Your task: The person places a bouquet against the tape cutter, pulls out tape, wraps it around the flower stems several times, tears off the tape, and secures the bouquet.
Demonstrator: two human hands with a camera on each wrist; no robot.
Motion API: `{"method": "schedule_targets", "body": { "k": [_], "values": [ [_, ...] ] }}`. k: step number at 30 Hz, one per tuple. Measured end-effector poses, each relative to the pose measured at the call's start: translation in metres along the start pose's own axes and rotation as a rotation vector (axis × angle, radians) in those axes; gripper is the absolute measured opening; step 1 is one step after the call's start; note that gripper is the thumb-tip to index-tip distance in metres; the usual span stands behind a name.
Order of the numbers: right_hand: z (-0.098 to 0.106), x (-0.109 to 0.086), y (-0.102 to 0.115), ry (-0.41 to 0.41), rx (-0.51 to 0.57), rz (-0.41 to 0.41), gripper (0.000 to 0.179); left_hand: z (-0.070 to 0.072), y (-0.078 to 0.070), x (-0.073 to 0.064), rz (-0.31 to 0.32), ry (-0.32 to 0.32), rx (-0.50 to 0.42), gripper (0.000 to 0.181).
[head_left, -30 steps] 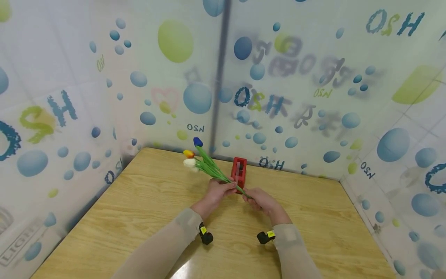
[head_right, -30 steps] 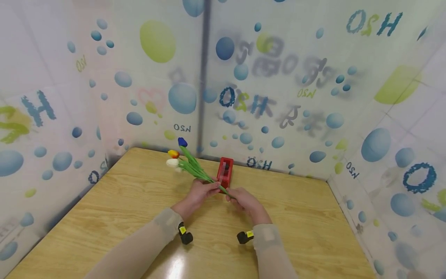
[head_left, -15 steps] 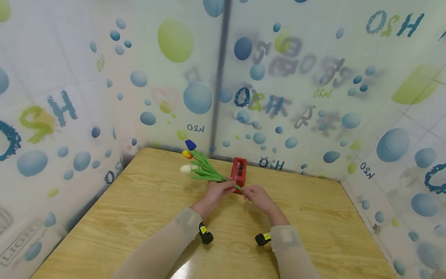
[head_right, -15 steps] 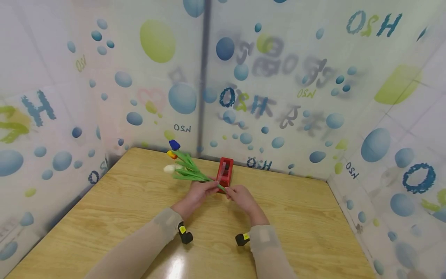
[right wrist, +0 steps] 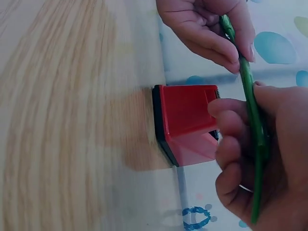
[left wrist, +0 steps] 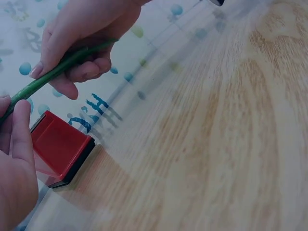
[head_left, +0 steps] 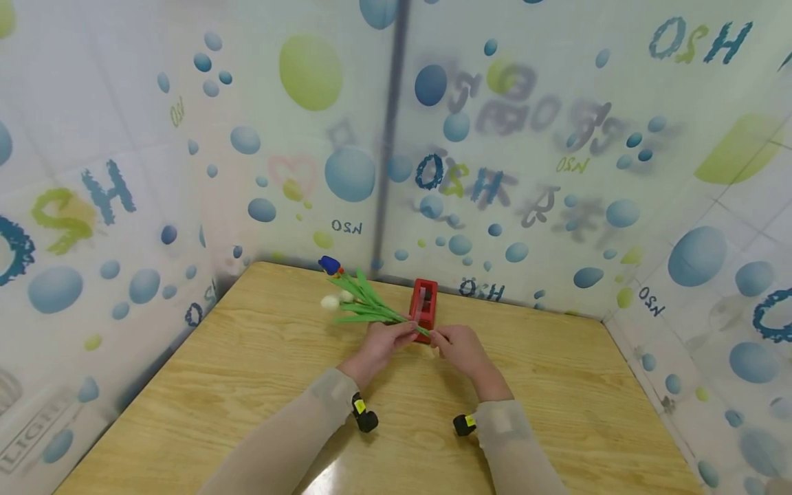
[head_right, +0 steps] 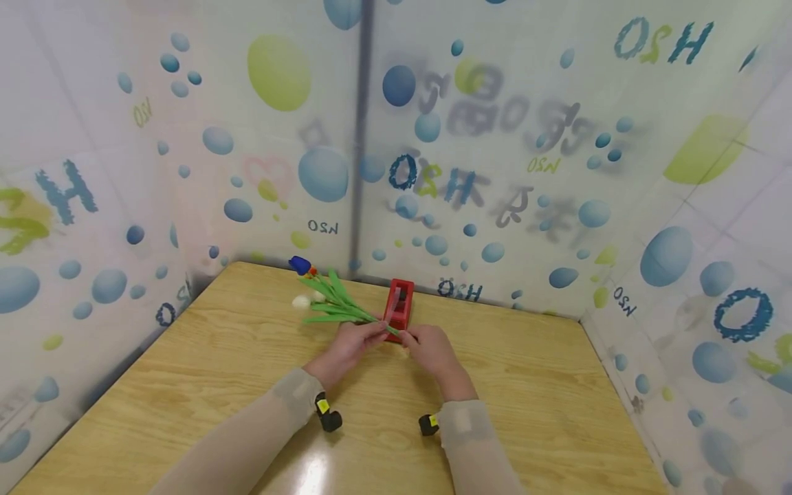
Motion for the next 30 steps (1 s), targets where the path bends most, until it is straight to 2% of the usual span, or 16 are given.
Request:
{"method": "schedule_targets", "body": {
  "k": [4,9,12,16,20,25,27,30],
  "values": [
    [-0.005,-0.002,-0.008,0.082,0.202,-0.108,0.048,-0.001,0.000,0.001,-0.014,0.026,0.019,0.012],
    [-0.015,-0.008,-0.021,0.269,0.505,-0.302,0.064,-0.003,-0.001,0.000,-0.036,0.075,0.044,0.012],
    [-0.017,-0.013,-0.022,0.370,0.645,-0.368,0.063,-0.006,-0.003,-0.001,-0.043,0.096,0.054,0.013],
    [-0.019,-0.015,-0.018,0.440,0.788,-0.406,0.053,-0.007,-0.006,-0.002,-0.043,0.101,0.048,0.010],
    [-0.020,-0.014,-0.018,0.450,0.821,-0.402,0.046,-0.006,-0.007,-0.002,-0.053,0.096,0.038,0.010],
    [-0.021,-0.009,-0.021,0.416,0.788,-0.325,0.046,-0.005,-0.008,-0.002,-0.075,0.074,0.026,0.013],
    [-0.021,-0.007,-0.022,0.385,0.739,-0.291,0.046,-0.005,-0.008,-0.002,-0.080,0.063,0.016,0.017],
    [-0.018,-0.003,-0.021,0.304,0.611,-0.234,0.046,-0.004,-0.008,-0.003,-0.090,0.059,0.006,0.021]
  ]
}}
Point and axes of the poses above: each hand's wrist, its own x-axis towards the middle knuckle, its own z-axis out of the back of the hand, y = z × x, the point moved 6 cm from there along x, towards the middle knuckle, and after that the axes turned 4 degrees about -y, right-handed, at the moved point
